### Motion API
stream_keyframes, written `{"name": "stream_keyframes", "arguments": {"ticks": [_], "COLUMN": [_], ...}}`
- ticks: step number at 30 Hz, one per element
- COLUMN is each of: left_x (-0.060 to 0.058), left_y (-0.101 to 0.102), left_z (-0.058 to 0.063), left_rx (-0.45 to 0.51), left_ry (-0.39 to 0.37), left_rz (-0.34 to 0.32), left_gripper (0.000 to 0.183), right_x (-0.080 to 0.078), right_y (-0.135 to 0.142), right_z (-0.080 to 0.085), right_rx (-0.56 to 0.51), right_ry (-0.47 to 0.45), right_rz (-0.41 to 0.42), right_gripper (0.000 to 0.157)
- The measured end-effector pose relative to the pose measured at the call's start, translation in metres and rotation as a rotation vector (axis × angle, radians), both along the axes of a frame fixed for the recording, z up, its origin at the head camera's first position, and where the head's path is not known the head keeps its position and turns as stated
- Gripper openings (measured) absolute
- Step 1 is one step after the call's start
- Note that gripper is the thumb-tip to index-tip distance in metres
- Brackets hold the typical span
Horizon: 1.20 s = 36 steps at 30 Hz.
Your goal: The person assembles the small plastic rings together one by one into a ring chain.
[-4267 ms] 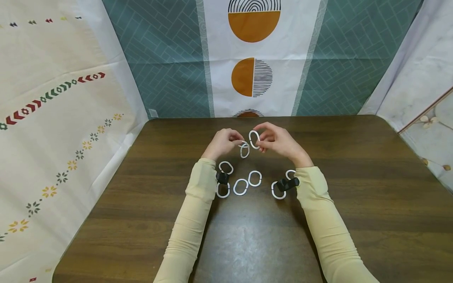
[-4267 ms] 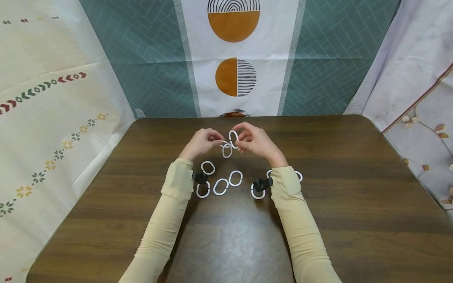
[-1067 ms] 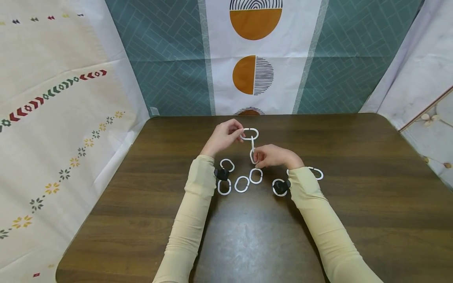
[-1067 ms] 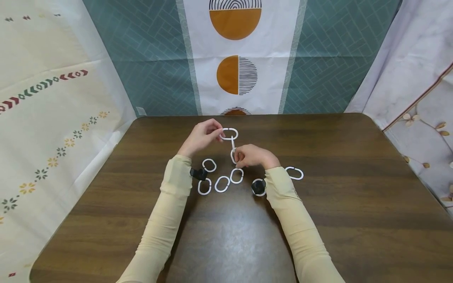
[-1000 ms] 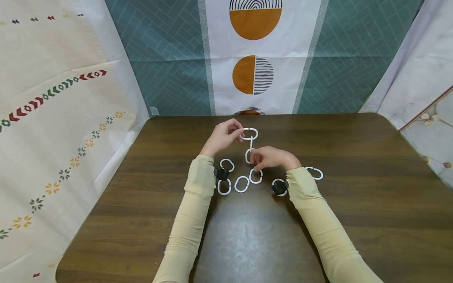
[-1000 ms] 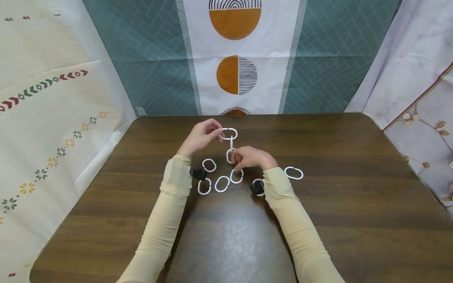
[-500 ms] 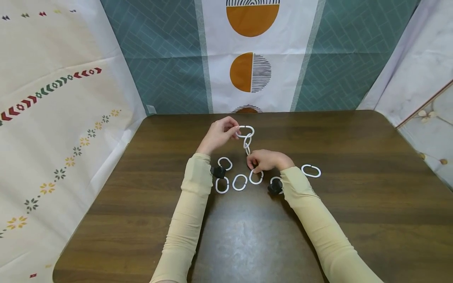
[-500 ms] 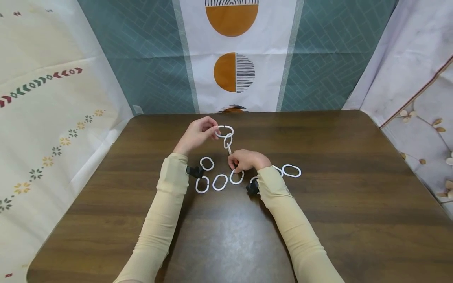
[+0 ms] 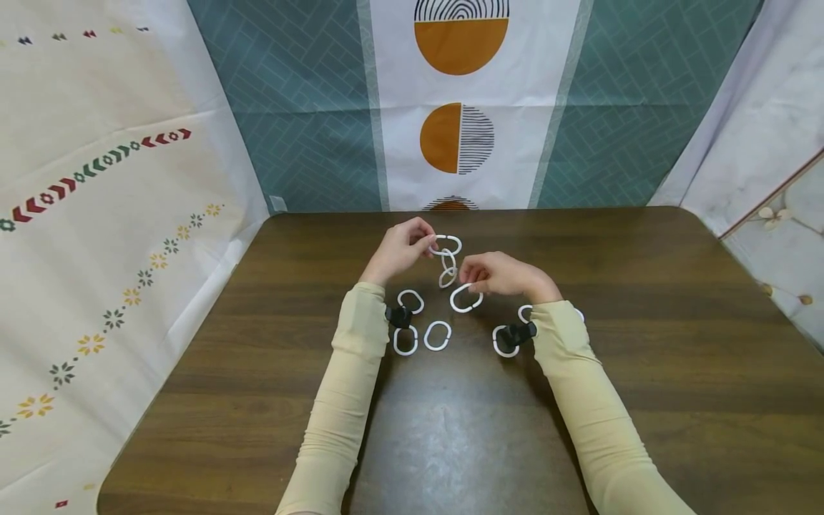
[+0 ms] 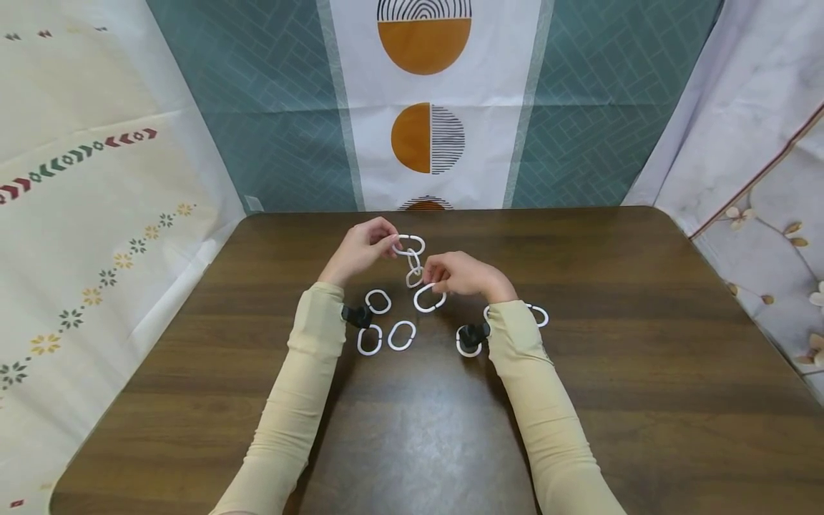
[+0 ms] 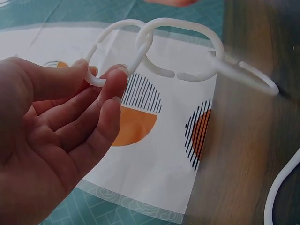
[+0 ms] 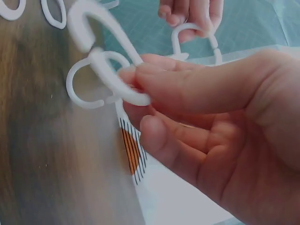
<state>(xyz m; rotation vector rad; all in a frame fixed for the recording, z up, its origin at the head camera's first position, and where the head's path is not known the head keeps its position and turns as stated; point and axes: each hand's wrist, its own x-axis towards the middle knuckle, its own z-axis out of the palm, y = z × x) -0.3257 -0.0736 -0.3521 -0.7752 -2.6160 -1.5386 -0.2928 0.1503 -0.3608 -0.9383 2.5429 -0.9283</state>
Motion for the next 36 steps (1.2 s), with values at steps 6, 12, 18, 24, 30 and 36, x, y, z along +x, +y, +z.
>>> {"name": "stream_keyframes", "arguments": {"ticks": [6, 12, 18, 24, 30, 36], "left_x": [0.0, -0.002, -0.001, 0.0, 0.001, 0.002], "left_y": [0.0, 0.003, 0.003, 0.004, 0.006, 0.006], "left_z": [-0.001, -0.003, -0.004, -0.007, -0.007, -0.003], "left_rx": [-0.013, -0.056, -0.055, -0.074, -0.068, -0.048], "left_ry": [-0.021, -0.028, -0.044, -0.052, -0.046, -0.032], "left_rz": [0.005, 0.006, 0.002, 0.004, 0.001, -0.004], "left_gripper": [0.012, 0.013, 0.012, 0.011, 0.011, 0.011], "right_x": [0.001, 0.002, 0.003, 0.001, 0.001, 0.002], "right_y": [-0.004, -0.006, -0.005, -0.002, -0.002, -0.005], "right_z": [0.004, 0.01, 0.012, 0.012, 0.014, 0.016], "right_rx": [-0.029, -0.098, -0.191, -0.218, -0.28, -0.316], "right_ry": [0.057, 0.033, 0.111, 0.254, 0.194, 0.134], "right_rz": [-0.066, -0.209, -0.395, -0.466, -0.489, -0.504], "right_gripper": [0.018, 0.016, 0.015, 0.014, 0.014, 0.014]}}
